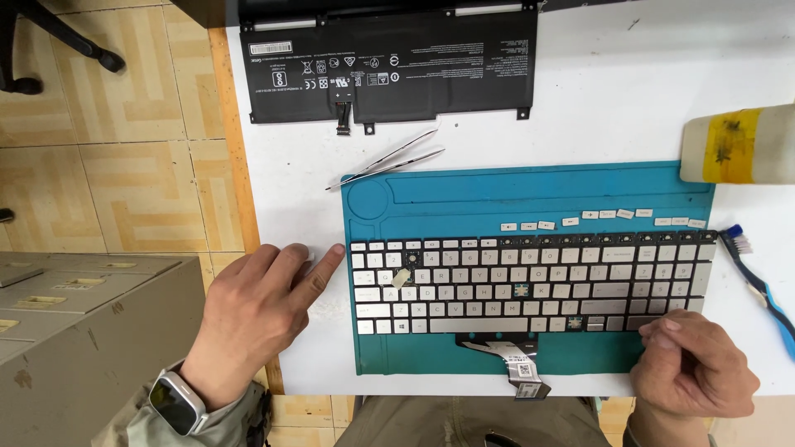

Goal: Cleaning and inspecting a laptop keyboard using a toothbrush and a small cloth on a repair bench

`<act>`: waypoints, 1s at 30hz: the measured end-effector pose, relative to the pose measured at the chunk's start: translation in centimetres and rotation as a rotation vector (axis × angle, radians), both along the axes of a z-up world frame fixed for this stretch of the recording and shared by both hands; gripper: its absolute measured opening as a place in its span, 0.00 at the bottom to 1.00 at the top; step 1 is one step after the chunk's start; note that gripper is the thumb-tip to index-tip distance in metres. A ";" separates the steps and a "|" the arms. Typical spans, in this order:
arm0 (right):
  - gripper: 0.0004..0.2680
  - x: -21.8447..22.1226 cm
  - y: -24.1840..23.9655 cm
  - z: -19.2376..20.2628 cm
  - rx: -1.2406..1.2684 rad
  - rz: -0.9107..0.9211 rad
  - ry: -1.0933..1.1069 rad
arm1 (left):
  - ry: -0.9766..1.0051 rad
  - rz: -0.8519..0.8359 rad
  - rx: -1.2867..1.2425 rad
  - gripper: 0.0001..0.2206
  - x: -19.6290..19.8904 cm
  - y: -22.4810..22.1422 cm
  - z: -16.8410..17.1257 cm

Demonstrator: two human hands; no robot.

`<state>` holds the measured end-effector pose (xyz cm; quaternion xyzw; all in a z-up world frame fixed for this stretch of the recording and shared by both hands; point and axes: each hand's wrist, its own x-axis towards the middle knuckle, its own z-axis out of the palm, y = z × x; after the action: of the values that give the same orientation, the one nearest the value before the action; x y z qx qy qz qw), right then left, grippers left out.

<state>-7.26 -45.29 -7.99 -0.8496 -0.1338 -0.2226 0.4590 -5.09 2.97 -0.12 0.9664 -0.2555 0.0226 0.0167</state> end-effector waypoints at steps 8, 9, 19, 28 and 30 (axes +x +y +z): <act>0.02 0.0 0.5 0.3 0.000 -0.020 0.013 | 0.021 -0.015 0.039 0.37 0.5 -0.4 0.2; 0.02 0.0 0.5 0.3 0.003 -0.023 0.010 | 0.027 -0.015 0.053 0.37 0.6 -0.5 0.0; 0.04 0.6 1.2 0.7 0.027 -0.015 -0.012 | -0.002 -0.053 0.078 0.37 0.7 -1.0 0.4; 0.01 1.7 2.3 1.9 0.096 0.026 -0.108 | 0.044 0.059 0.077 0.31 -0.1 -0.3 0.5; 0.01 1.7 2.5 2.4 0.089 0.035 -0.079 | -0.012 0.106 0.013 0.41 -0.5 -0.3 0.8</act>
<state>-5.52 -42.76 -5.58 -0.8164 -0.1567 -0.2535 0.4946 -5.55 2.65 0.71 0.9786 -0.2040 0.0275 0.0074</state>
